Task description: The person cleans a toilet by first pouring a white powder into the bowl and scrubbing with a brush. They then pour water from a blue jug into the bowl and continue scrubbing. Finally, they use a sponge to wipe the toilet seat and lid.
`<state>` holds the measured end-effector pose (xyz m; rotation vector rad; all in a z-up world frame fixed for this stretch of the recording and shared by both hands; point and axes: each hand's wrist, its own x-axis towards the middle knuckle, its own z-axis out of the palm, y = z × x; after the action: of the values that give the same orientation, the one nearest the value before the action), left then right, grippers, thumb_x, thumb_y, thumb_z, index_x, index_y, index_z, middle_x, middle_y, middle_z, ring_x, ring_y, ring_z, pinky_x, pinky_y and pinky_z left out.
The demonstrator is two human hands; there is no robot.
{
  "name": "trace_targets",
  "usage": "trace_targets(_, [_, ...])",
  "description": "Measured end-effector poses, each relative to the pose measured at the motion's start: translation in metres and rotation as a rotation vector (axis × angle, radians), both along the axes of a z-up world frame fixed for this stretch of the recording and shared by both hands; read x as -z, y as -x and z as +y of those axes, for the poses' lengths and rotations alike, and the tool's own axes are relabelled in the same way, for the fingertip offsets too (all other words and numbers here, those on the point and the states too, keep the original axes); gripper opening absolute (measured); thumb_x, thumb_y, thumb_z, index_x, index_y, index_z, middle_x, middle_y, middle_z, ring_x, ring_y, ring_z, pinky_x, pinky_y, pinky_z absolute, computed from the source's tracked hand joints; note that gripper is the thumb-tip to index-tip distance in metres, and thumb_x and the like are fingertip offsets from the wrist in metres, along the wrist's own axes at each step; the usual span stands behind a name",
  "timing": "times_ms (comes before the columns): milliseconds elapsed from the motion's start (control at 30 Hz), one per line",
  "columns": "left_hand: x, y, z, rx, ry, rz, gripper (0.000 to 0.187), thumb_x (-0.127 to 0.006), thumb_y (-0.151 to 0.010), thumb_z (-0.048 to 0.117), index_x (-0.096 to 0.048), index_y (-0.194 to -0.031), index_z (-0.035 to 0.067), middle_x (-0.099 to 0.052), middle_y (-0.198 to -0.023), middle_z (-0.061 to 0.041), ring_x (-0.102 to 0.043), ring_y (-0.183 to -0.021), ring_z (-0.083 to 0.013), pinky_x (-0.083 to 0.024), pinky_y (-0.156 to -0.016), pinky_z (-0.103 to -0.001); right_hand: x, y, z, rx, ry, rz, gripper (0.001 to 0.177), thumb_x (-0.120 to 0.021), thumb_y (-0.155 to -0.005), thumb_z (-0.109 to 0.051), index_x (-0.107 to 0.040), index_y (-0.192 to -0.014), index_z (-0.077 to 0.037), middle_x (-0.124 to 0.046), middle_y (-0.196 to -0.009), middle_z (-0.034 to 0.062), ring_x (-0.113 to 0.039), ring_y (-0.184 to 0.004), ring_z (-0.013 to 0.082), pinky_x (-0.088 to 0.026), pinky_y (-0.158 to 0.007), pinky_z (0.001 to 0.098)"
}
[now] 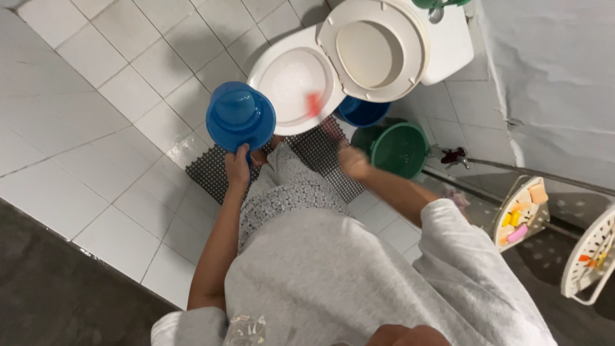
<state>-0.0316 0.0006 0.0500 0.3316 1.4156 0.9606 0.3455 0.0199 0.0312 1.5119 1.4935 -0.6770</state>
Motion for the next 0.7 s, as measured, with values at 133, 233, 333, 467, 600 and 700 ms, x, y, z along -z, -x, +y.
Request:
trace_targets(133, [0.002, -0.003, -0.002, -0.003, 0.022, -0.007, 0.034, -0.057, -0.097, 0.021, -0.064, -0.071, 0.0, -0.063, -0.059, -0.01, -0.06, -0.05, -0.0183, -0.05, -0.052, -0.032, 0.007, -0.005, -0.001, 0.014, 0.085, 0.11, 0.044, -0.045, -0.103, -0.018, -0.051, -0.144, -0.004, -0.069, -0.107, 0.0231, -0.071, -0.086, 0.0348, -0.057, -0.071, 0.0454])
trace_targets(233, [0.002, 0.003, 0.0, 0.038, 0.021, 0.036, 0.037, -0.058, -0.099, 0.022, -0.063, -0.069, -0.001, -0.062, -0.059, -0.009, -0.058, -0.051, -0.0175, -0.047, -0.053, -0.031, 0.011, 0.003, 0.008, 0.114, 0.034, 0.023, 0.044, -0.046, -0.102, -0.019, -0.051, -0.144, -0.006, -0.068, -0.102, 0.0237, -0.07, -0.079, 0.0355, -0.056, -0.066, 0.0463])
trace_targets(333, [0.0, -0.001, -0.001, 0.022, 0.087, 0.102, 0.035, -0.059, -0.097, 0.022, -0.065, -0.071, -0.001, -0.064, -0.059, -0.008, -0.06, -0.051, -0.0174, -0.046, -0.052, -0.031, 0.024, 0.014, 0.041, 0.278, 0.165, 0.177, 0.045, -0.047, -0.101, -0.02, -0.051, -0.144, -0.008, -0.067, -0.097, 0.0243, -0.069, -0.072, 0.0363, -0.055, -0.061, 0.0472])
trace_targets(467, [-0.002, -0.003, -0.005, -0.052, 0.054, 0.054, 0.029, -0.059, -0.098, 0.019, -0.064, -0.081, -0.004, -0.061, -0.063, -0.007, -0.058, -0.055, -0.0171, -0.047, -0.054, -0.032, 0.065, 0.041, 0.083, 0.489, 0.417, 0.415, 0.044, -0.05, -0.101, -0.023, -0.056, -0.141, -0.007, -0.067, -0.082, 0.0254, -0.067, -0.06, 0.0363, -0.051, -0.054, 0.0476])
trace_targets(600, [0.011, -0.007, -0.017, -0.142, 0.18, 0.028, 0.026, -0.059, -0.096, 0.019, -0.066, -0.087, -0.004, -0.063, -0.065, -0.007, -0.061, -0.053, -0.018, -0.054, -0.056, -0.033, 0.105, 0.041, 0.114, 0.749, 0.217, 0.361, 0.031, -0.049, -0.1, -0.019, -0.06, -0.124, -0.002, -0.062, -0.064, 0.0192, -0.062, -0.054, 0.0339, -0.049, -0.049, 0.0459])
trace_targets(700, [0.03, -0.011, -0.027, -0.143, 0.249, 0.045, 0.033, -0.058, -0.098, 0.023, -0.066, -0.084, -0.006, -0.061, -0.059, -0.011, -0.061, -0.05, -0.0191, -0.057, -0.057, -0.035, 0.131, 0.047, 0.142, 1.036, 0.103, 0.36, 0.023, -0.05, -0.1, -0.017, -0.061, -0.108, 0.002, -0.057, -0.054, 0.014, -0.056, -0.048, 0.0302, -0.045, -0.043, 0.0432])
